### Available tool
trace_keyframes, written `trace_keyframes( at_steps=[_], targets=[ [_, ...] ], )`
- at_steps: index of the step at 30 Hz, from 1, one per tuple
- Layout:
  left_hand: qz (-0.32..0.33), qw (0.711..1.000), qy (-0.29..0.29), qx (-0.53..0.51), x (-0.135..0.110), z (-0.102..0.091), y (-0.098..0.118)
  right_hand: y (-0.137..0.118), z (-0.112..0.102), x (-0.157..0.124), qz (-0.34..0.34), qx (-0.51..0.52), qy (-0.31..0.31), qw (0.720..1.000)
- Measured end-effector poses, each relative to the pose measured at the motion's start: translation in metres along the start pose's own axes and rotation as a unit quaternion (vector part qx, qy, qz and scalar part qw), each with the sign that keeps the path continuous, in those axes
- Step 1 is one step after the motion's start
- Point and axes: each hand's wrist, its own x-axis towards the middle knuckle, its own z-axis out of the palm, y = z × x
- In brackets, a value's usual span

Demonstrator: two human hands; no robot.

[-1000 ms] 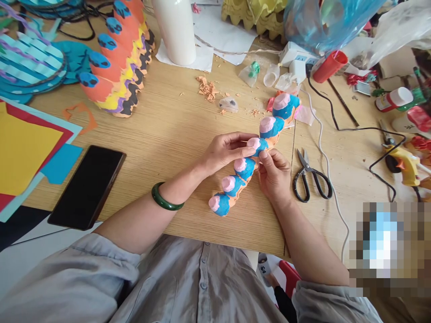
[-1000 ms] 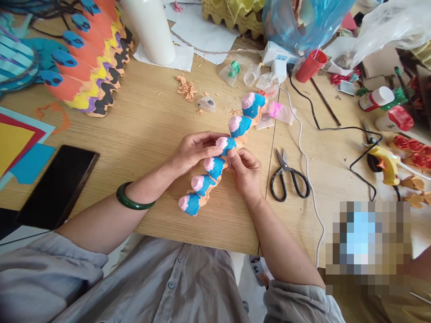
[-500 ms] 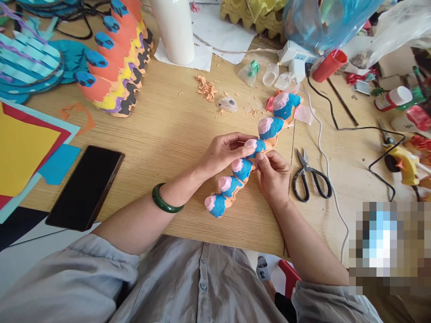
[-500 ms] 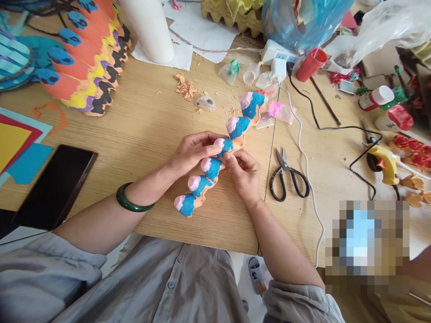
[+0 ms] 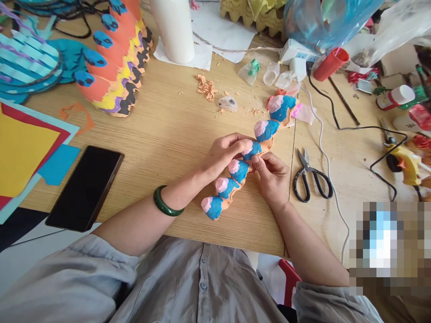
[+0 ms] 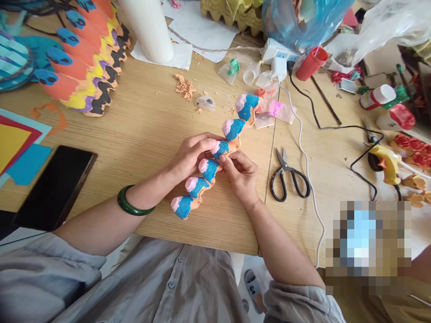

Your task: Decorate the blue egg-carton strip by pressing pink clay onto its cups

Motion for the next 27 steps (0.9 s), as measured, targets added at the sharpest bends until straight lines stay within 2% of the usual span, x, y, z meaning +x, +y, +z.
trace_keyframes(
  at_steps=[4, 8, 11, 14, 20, 27],
  targets=[
    [-0.047, 0.996, -0.011, -0.070, -0.001, 0.004, 0.003, -0.002, 0.001, 0.000, -0.021, -0.016, -0.021, 0.999],
    [-0.099, 0.985, -0.046, -0.137, 0.000, 0.004, 0.008, 0.000, 0.001, 0.000, -0.041, -0.015, -0.028, 0.999],
    [-0.145, 0.973, -0.063, -0.169, 0.002, 0.002, 0.012, 0.007, 0.000, 0.001, -0.014, 0.017, -0.035, 0.999],
    [-0.163, 0.966, -0.060, -0.189, 0.004, -0.001, 0.013, 0.014, -0.003, 0.003, 0.050, 0.078, -0.050, 0.994],
    [-0.138, 0.968, -0.070, -0.195, 0.009, -0.006, 0.009, 0.011, -0.008, 0.009, 0.159, 0.192, -0.044, 0.967],
    [-0.081, 0.977, -0.108, -0.165, 0.010, -0.003, 0.004, 0.010, -0.011, 0.012, 0.174, 0.213, -0.035, 0.961]
  ],
)
